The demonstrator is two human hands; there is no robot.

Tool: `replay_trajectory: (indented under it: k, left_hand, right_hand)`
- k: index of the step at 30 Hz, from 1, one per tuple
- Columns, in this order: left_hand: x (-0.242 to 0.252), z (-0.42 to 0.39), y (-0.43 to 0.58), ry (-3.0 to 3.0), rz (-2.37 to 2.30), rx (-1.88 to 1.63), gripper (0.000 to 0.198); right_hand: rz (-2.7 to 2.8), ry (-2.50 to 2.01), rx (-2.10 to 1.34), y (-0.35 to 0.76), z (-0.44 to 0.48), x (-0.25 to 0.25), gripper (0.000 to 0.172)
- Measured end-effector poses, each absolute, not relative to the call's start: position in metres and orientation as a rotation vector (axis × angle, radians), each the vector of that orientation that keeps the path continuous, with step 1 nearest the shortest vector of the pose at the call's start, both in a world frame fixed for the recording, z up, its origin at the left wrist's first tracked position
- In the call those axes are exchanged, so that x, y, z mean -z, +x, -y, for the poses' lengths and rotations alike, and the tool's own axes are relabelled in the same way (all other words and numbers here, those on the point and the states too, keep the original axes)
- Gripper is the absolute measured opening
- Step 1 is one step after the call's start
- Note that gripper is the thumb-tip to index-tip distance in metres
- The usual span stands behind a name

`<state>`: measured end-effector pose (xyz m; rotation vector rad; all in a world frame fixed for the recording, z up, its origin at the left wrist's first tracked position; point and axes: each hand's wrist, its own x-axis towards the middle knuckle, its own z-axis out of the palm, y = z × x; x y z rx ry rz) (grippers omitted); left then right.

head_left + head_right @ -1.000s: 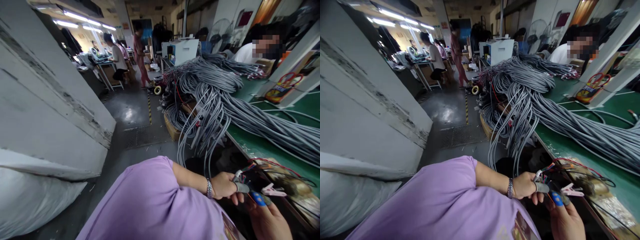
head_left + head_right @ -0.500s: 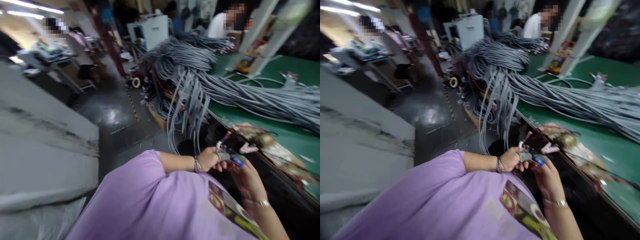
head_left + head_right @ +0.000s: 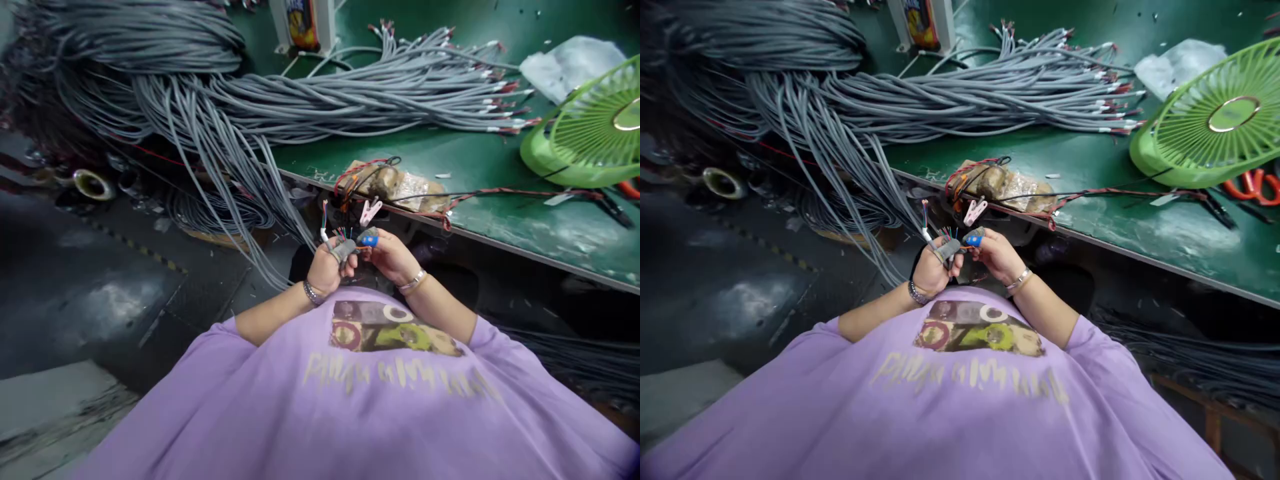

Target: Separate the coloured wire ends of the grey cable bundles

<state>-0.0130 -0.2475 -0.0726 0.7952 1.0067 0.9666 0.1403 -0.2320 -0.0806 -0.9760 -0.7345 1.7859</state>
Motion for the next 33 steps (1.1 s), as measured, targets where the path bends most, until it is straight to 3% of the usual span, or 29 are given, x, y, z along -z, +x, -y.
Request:
replay_trajectory:
  k: [12,21,33]
  left_hand:
    - [0.056,0.239,-0.005,0.772,-0.955,-0.953,0.040]
    - [0.055,0.238,0.000,0.785,-0.988,-0.903,0.043]
    - [0.065,0.246,-0.008,0.858,-0.967,-0.983,0.039]
  right_hand:
    - [0.701,-0.987,-1.726,0.143,0.196,0.070,0.060]
    - [0.666,-0.907,-1.632,0.135,0.190,0.079,0.059]
    - [0.578,-0.912,-1.791,0.142,0.195,0.073,0.064]
